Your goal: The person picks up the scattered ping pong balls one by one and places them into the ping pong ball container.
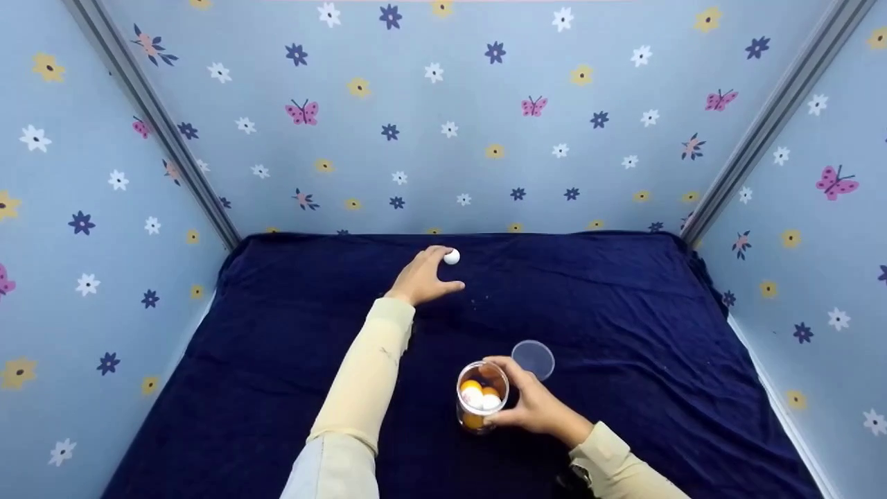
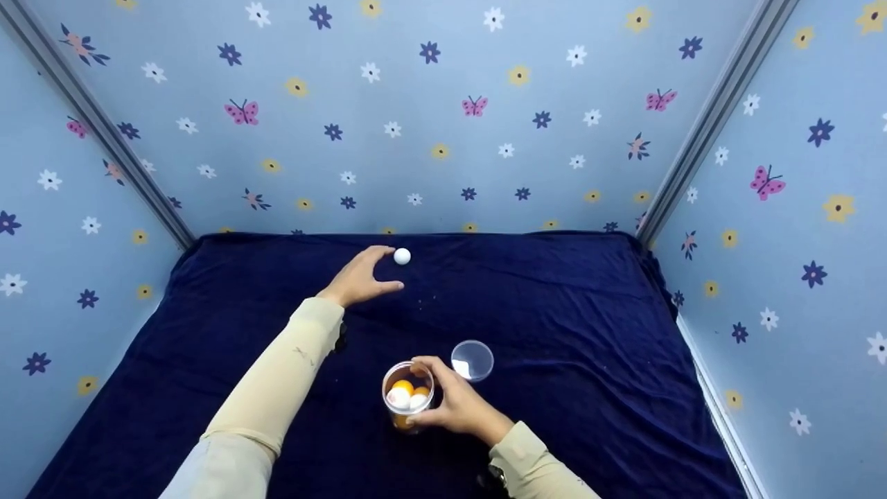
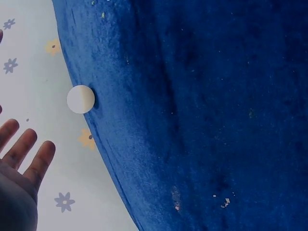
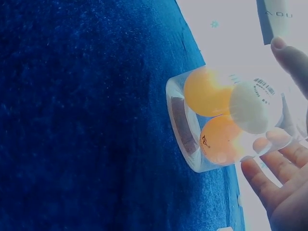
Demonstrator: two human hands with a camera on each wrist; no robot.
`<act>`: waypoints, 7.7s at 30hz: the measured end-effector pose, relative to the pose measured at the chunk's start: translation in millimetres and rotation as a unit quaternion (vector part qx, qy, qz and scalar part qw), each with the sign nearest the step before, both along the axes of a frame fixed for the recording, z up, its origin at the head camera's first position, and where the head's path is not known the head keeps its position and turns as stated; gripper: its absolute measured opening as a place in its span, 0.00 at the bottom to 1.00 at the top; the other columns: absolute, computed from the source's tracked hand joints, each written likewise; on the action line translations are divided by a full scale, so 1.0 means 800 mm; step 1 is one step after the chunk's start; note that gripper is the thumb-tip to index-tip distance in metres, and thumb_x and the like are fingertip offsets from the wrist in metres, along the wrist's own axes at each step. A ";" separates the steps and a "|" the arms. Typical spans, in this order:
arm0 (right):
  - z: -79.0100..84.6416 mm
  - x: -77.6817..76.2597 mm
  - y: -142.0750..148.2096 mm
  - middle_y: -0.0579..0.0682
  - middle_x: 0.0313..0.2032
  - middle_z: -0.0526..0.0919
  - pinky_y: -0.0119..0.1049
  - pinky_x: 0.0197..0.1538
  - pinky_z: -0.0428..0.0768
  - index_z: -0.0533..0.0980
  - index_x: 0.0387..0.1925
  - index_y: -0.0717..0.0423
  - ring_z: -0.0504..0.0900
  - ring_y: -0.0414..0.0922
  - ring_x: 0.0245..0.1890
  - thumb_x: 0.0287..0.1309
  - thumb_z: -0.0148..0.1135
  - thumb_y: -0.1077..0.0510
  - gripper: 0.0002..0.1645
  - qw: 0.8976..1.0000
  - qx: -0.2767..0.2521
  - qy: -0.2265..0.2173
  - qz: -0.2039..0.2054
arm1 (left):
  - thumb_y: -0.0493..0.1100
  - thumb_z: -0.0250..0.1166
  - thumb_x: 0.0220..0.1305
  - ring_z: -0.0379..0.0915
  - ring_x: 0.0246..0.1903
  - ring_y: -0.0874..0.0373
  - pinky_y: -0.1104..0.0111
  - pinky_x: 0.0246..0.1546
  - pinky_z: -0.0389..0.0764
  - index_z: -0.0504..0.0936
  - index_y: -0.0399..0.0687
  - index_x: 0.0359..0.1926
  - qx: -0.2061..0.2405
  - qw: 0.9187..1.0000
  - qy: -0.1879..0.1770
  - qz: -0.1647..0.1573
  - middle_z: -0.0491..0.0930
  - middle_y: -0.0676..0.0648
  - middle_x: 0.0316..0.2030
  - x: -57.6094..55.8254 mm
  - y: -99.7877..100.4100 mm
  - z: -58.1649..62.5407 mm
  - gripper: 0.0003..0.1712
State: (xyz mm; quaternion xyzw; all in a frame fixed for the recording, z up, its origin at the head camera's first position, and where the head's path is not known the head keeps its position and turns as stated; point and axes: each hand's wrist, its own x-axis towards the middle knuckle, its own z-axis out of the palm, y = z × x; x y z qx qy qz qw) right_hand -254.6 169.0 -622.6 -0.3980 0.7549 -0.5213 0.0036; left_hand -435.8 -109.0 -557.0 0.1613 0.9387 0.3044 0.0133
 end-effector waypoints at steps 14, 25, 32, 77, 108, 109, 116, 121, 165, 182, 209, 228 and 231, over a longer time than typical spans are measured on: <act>-0.004 -0.001 0.002 0.68 0.60 0.86 0.29 0.72 0.75 0.70 0.70 0.63 0.86 0.60 0.61 0.44 0.90 0.57 0.54 1.000 0.009 -0.015 -0.002 | 0.64 0.76 0.65 0.54 0.84 0.39 0.43 0.81 0.64 0.62 0.50 0.85 -0.037 0.999 -0.021 0.003 0.57 0.42 0.86 -0.017 -0.004 -0.007 0.56; 0.000 0.000 0.002 0.60 0.62 0.87 0.30 0.72 0.75 0.70 0.71 0.61 0.87 0.56 0.62 0.44 0.91 0.55 0.55 1.000 0.018 -0.014 -0.009 | 0.62 0.75 0.67 0.54 0.84 0.40 0.43 0.81 0.64 0.61 0.50 0.86 -0.046 0.998 -0.036 0.007 0.57 0.41 0.85 -0.026 0.004 -0.014 0.55; -0.002 -0.001 0.001 0.60 0.61 0.87 0.30 0.71 0.76 0.70 0.70 0.62 0.87 0.58 0.61 0.44 0.91 0.56 0.54 1.000 0.013 -0.013 -0.006 | 0.62 0.73 0.69 0.51 0.86 0.42 0.43 0.83 0.61 0.58 0.51 0.87 -0.064 0.997 -0.048 0.003 0.54 0.43 0.87 -0.033 0.006 -0.018 0.54; 0.002 -0.002 0.002 0.63 0.60 0.87 0.34 0.71 0.79 0.70 0.71 0.60 0.87 0.57 0.59 0.41 0.92 0.55 0.57 1.000 0.012 0.016 -0.006 | 0.62 0.69 0.74 0.38 0.88 0.39 0.37 0.84 0.53 0.48 0.52 0.89 -0.144 0.983 -0.110 -0.007 0.41 0.47 0.89 -0.077 0.034 -0.047 0.56; 0.002 0.000 0.001 0.61 0.60 0.88 0.33 0.70 0.79 0.70 0.71 0.60 0.88 0.57 0.59 0.40 0.92 0.56 0.57 1.000 0.013 0.025 -0.012 | 0.39 0.67 0.78 0.82 0.63 0.41 0.52 0.65 0.84 0.79 0.38 0.70 -0.147 0.988 -0.022 0.040 0.77 0.35 0.69 -0.074 0.038 -0.062 0.24; 0.002 0.000 0.001 0.61 0.60 0.88 0.33 0.70 0.79 0.70 0.71 0.60 0.88 0.57 0.59 0.40 0.92 0.56 0.58 0.999 0.012 0.027 -0.012 | 0.38 0.67 0.78 0.81 0.64 0.41 0.52 0.65 0.84 0.79 0.38 0.70 -0.145 0.988 -0.027 0.040 0.77 0.34 0.68 -0.071 0.038 -0.062 0.24; 0.002 -0.001 0.003 0.61 0.61 0.87 0.33 0.70 0.78 0.71 0.71 0.60 0.87 0.57 0.59 0.41 0.92 0.56 0.56 1.000 0.007 0.014 -0.005 | 0.36 0.68 0.76 0.83 0.61 0.41 0.52 0.64 0.85 0.79 0.36 0.67 -0.136 0.990 -0.028 0.036 0.84 0.35 0.61 -0.057 0.030 -0.055 0.22; 0.003 -0.001 0.005 0.62 0.59 0.88 0.31 0.71 0.78 0.71 0.70 0.60 0.87 0.56 0.61 0.41 0.92 0.56 0.56 1.000 0.008 0.009 -0.008 | 0.38 0.70 0.75 0.84 0.58 0.41 0.51 0.63 0.85 0.83 0.37 0.63 -0.108 0.994 -0.008 0.004 0.85 0.36 0.57 -0.047 0.026 -0.039 0.19; -0.001 -0.002 0.001 0.64 0.59 0.88 0.29 0.71 0.77 0.71 0.70 0.62 0.86 0.61 0.60 0.43 0.91 0.56 0.54 1.000 0.015 -0.007 -0.004 | 0.43 0.74 0.72 0.86 0.53 0.46 0.52 0.58 0.86 0.85 0.39 0.62 -0.004 0.985 0.071 -0.156 0.88 0.40 0.55 0.094 0.001 0.046 0.21; 0.000 -0.002 0.000 0.66 0.58 0.87 0.35 0.70 0.80 0.70 0.69 0.64 0.87 0.61 0.60 0.45 0.90 0.59 0.53 1.000 0.010 -0.007 0.006 | 0.43 0.76 0.70 0.86 0.49 0.50 0.54 0.52 0.88 0.86 0.40 0.60 0.041 0.975 0.068 -0.206 0.88 0.42 0.53 0.144 0.001 0.059 0.21; 0.001 0.001 -0.002 0.59 0.60 0.86 0.38 0.64 0.84 0.70 0.71 0.61 0.85 0.43 0.58 0.41 0.91 0.62 0.56 1.000 0.010 0.001 0.000 | 0.47 0.79 0.66 0.82 0.48 0.55 0.64 0.56 0.84 0.88 0.45 0.53 0.015 0.942 0.105 -0.318 0.88 0.48 0.47 0.195 0.021 0.047 0.19; 0.001 0.000 -0.001 0.56 0.59 0.87 0.38 0.64 0.84 0.71 0.69 0.59 0.85 0.39 0.59 0.46 0.90 0.57 0.51 1.000 0.016 -0.011 -0.001 | 0.50 0.79 0.65 0.79 0.51 0.55 0.64 0.56 0.84 0.89 0.49 0.56 -0.025 0.942 0.106 -0.317 0.88 0.51 0.49 0.203 0.027 0.024 0.21; 0.001 0.001 -0.001 0.56 0.59 0.87 0.33 0.64 0.82 0.71 0.69 0.59 0.84 0.39 0.59 0.45 0.90 0.58 0.51 1.000 0.014 -0.010 -0.001 | 0.50 0.79 0.65 0.79 0.50 0.55 0.64 0.55 0.84 0.90 0.49 0.56 -0.028 0.945 0.104 -0.308 0.89 0.51 0.49 0.204 0.029 0.021 0.21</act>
